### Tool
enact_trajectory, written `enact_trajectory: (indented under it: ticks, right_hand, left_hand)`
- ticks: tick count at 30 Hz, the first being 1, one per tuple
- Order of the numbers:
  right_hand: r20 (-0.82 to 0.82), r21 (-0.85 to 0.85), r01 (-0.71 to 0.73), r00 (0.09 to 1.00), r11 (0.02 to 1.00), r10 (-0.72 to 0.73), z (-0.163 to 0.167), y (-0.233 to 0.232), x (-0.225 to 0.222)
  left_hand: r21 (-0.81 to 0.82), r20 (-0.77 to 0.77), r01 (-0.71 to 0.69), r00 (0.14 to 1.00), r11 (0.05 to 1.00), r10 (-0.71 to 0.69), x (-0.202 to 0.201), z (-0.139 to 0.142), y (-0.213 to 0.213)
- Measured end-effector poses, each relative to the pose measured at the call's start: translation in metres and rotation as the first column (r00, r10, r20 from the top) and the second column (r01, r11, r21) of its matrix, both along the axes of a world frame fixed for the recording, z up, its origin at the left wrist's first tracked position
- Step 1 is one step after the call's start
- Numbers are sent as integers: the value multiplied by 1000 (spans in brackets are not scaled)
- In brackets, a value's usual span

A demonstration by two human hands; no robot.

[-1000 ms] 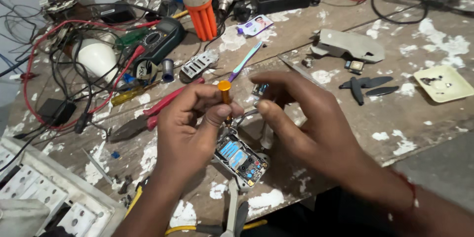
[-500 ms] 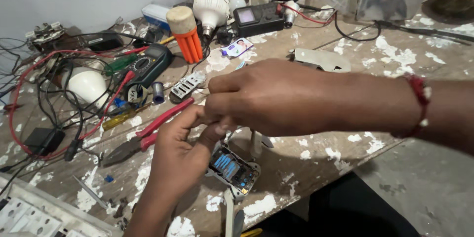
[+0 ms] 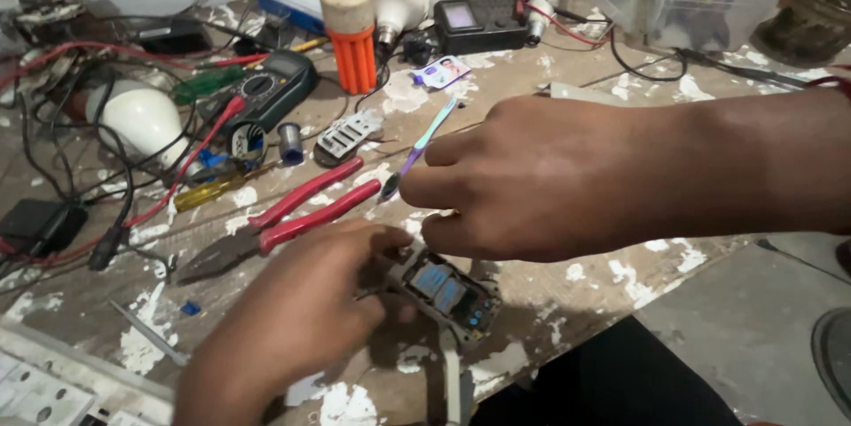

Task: The person repairs a small drone on a cluttered workbench. They use a screwdriver to unscrew and remove components from the drone body, handle small parts with tweezers, reposition the drone, and later work on a small dish of parts while picking up screws and components.

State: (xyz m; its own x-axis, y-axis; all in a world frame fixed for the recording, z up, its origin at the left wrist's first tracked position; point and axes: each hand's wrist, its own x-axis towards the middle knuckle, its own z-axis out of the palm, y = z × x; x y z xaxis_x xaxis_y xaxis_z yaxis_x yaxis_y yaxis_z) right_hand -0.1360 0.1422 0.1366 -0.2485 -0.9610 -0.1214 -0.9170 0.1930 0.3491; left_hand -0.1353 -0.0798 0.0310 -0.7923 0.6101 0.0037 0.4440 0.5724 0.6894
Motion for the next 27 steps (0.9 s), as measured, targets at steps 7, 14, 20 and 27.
enact_trajectory:
  ticks: [7,14,20,27]
  right_hand:
    - [60,-6,-75,995,997,75,-15,-26,-19]
    - [121,66,178,975,982,-185,-30,-30,-28]
    - [66,97,244,966,965,-251,-29,-37,-22]
    - [20,312,694,678,649,-734,-18,-67,0]
  left_hand:
    - [-154,148,-107,980,982,131,-5,-8,-8]
    - [-22,-41,-56,998,998,55,-10,-20,-15]
    - [-58,-46,-63,997,996,60,-11,-24,-20]
    - [-42,-38,-40,999,998,39,-11,-29,-13]
